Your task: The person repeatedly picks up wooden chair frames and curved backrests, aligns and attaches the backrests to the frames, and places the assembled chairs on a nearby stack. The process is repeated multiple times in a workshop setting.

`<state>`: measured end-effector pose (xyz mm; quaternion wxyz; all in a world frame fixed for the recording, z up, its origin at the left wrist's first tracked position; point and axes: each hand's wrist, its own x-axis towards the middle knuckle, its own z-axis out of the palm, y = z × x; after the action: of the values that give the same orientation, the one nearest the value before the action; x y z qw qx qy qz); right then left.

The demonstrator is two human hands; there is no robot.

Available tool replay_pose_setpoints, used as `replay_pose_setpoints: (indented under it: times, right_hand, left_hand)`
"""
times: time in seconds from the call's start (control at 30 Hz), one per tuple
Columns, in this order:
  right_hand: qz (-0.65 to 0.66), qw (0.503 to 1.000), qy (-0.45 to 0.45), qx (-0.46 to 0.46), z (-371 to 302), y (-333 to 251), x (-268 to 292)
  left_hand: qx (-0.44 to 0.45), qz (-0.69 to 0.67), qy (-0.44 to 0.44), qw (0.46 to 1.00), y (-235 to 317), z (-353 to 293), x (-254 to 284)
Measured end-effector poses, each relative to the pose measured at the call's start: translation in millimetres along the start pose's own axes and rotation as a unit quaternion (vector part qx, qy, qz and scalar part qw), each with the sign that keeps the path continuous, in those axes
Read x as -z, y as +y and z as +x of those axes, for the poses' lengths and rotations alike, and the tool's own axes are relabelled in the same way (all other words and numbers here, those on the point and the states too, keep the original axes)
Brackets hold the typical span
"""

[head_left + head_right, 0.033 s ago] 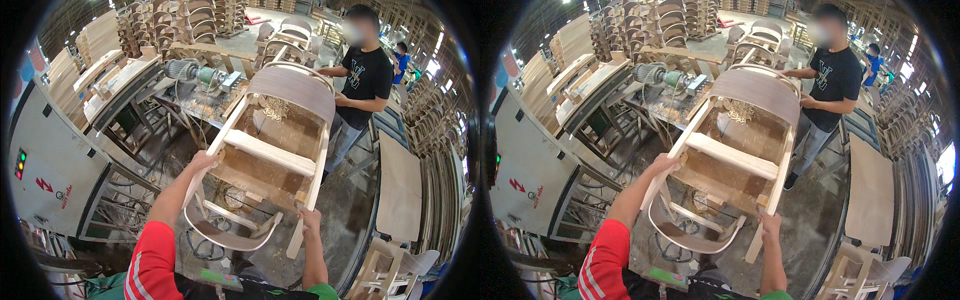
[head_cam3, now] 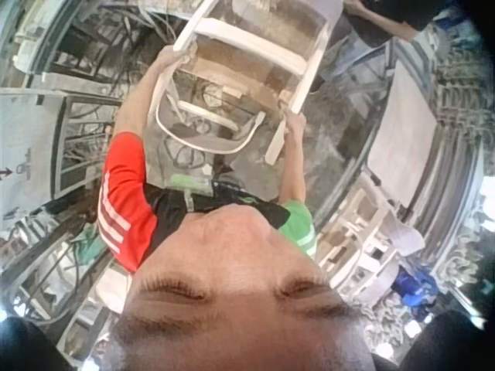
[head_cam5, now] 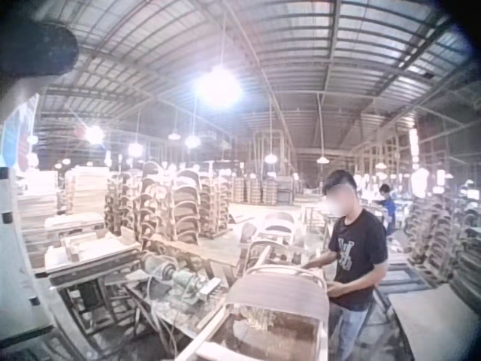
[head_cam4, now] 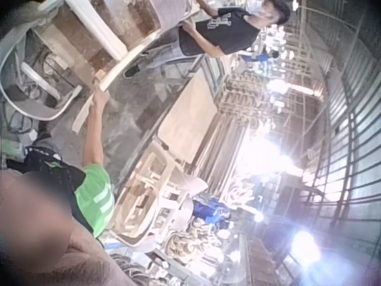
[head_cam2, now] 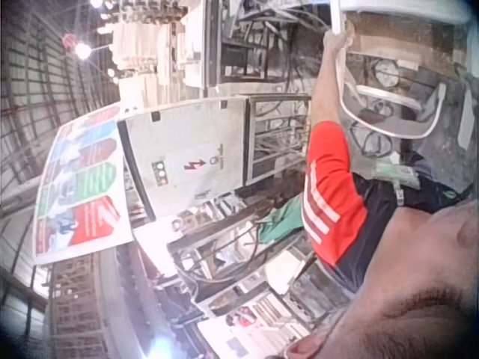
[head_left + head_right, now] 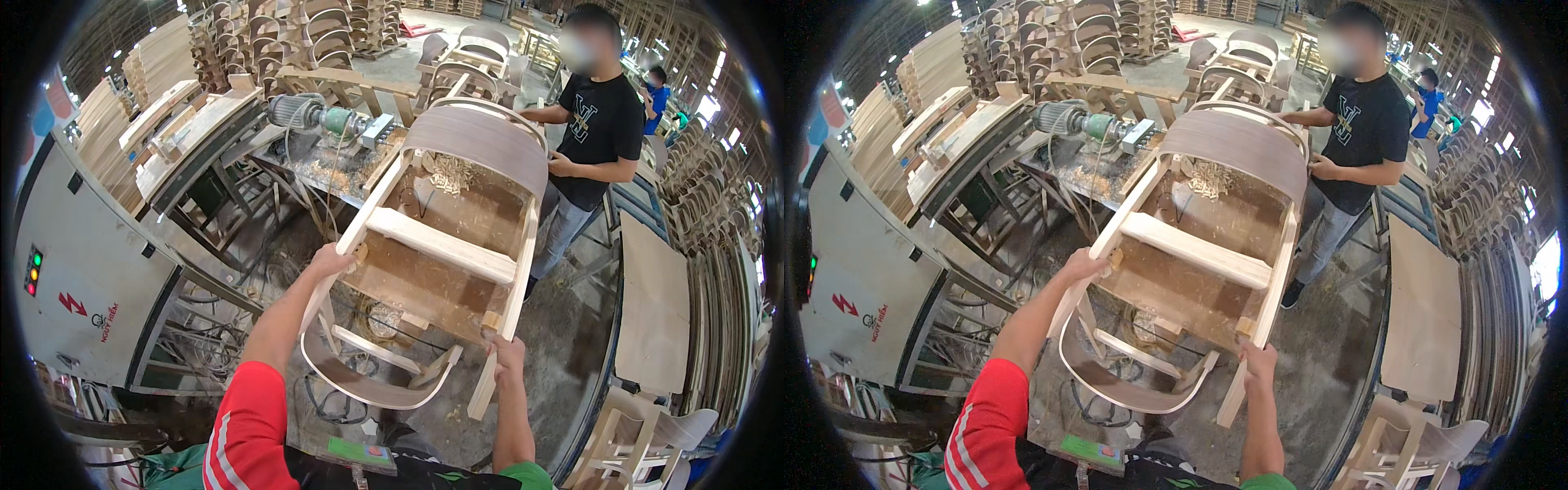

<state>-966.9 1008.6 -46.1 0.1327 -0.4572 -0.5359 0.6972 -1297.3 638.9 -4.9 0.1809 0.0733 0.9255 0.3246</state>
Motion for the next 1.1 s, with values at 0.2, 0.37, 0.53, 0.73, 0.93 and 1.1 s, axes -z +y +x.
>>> replay_pose_setpoints:
  times: [0.2, 0.37, 0.53, 0.73, 0.93, 1.1]
  right_hand:
    - [0.079, 0.996, 0.02, 0.038, 1.3, -25.2, 1.9]
    - [0.035, 0.997, -0.061, 0.023, -28.6, -14.2, 21.2]
    - [0.036, 0.993, -0.111, -0.027, -45.8, -1.5, 16.4]
    - [0.005, 0.999, -0.04, 0.007, -48.2, 30.5, -3.5]
    - [-0.067, 0.989, 0.008, 0.132, -63.5, 66.4, -0.7]
    - [-0.401, 0.715, 0.143, 0.554, -113.7, 78.5, 4.0]
  left_hand:
    - [-0.018, 0.042, 0.026, 0.999, -11.6, -51.5, -1.2]
    - [-0.002, 0.066, 0.055, 0.996, -47.8, -129.4, -2.2]
    - [0.008, 0.075, 0.127, 0.989, -63.2, -126.2, -8.8]
    - [0.053, 0.052, 0.117, 0.99, -78.7, -131.6, -26.7]
    - [0.01, -0.031, 0.233, 0.972, -116.6, -272.4, -78.4]
    - [0.162, -0.066, 0.101, 0.979, -186.4, -528.8, -165.2]
